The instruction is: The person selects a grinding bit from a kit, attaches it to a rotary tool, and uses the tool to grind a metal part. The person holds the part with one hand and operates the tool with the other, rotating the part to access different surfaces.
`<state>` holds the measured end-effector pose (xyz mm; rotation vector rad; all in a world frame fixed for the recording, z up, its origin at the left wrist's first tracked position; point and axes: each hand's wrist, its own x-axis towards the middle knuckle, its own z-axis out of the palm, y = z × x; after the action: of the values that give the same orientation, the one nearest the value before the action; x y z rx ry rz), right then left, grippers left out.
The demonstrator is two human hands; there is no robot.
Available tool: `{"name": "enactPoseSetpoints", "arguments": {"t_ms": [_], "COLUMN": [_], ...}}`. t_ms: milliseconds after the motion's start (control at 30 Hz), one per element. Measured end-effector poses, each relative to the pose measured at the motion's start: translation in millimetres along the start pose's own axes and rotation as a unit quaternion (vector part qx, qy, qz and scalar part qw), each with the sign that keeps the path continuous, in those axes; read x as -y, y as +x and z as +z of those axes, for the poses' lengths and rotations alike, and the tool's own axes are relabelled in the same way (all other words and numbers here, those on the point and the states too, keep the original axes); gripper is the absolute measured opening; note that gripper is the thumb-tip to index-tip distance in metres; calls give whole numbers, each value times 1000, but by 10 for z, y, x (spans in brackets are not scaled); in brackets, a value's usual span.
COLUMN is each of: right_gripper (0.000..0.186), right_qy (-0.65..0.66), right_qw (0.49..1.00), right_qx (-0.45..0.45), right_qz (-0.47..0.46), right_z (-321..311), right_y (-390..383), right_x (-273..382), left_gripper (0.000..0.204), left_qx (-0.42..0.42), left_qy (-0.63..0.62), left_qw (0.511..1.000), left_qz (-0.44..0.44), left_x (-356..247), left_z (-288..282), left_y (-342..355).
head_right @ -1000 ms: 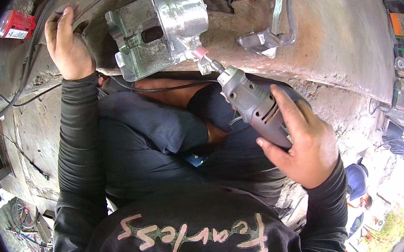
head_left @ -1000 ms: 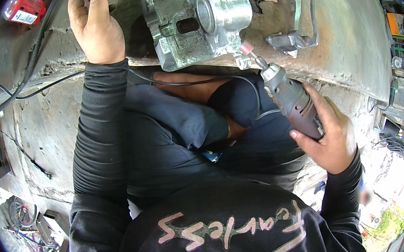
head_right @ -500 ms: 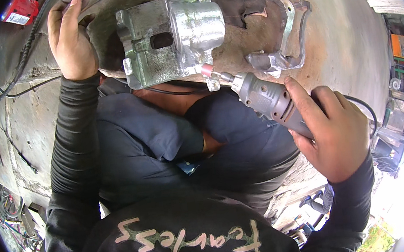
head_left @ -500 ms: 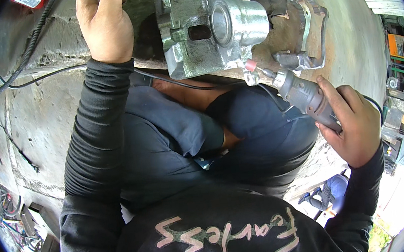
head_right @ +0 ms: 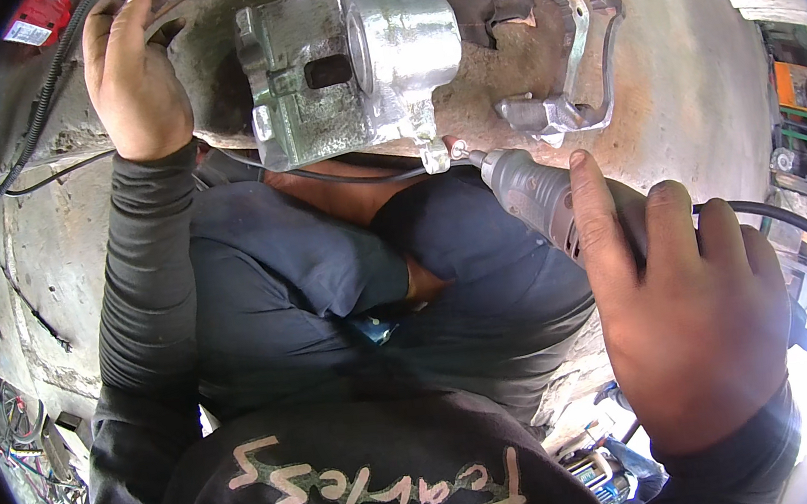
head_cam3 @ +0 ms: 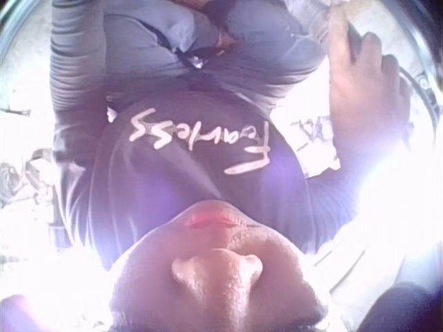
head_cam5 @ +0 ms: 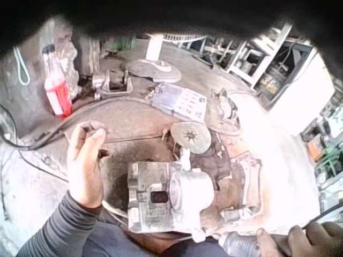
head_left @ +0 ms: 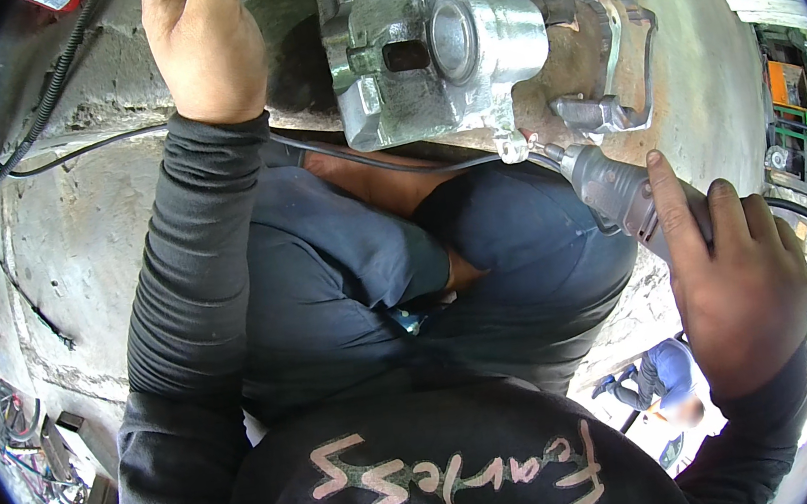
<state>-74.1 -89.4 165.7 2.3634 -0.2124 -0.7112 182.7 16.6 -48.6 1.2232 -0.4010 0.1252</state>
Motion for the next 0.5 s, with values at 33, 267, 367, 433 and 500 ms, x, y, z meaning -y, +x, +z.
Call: {"name": "enactPoseSetpoints", "arguments": {"t_ms": [33,267,367,433,500], "right_gripper": [72,72,66,61,58], "right_qy": [-2,-60,-69,-101,-121], "right_qw": [1000,998,997,995,992], "right_qx": [8,0,-5,-16,-29], "right_qz": [7,25,18,11,7], "right_z": [-24,-271,-347,-373,-403], "right_y": [-4,-23,19,60,82], "right_x": [14,114,178,214,248], "left_gripper": [9,13,17,20,19], "left_qx": [-9,81,94,151,201], "left_qy": [15,-55,-38,-65,-83], "left_qw": [1000,993,994,984,970], "left_qz": [25,-59,-41,-73,-109], "left_x": [12,-67,-41,-35,-12], "left_z": [2,1,125,134,166], "left_y": [24,-25,-94,-134,-152]}}
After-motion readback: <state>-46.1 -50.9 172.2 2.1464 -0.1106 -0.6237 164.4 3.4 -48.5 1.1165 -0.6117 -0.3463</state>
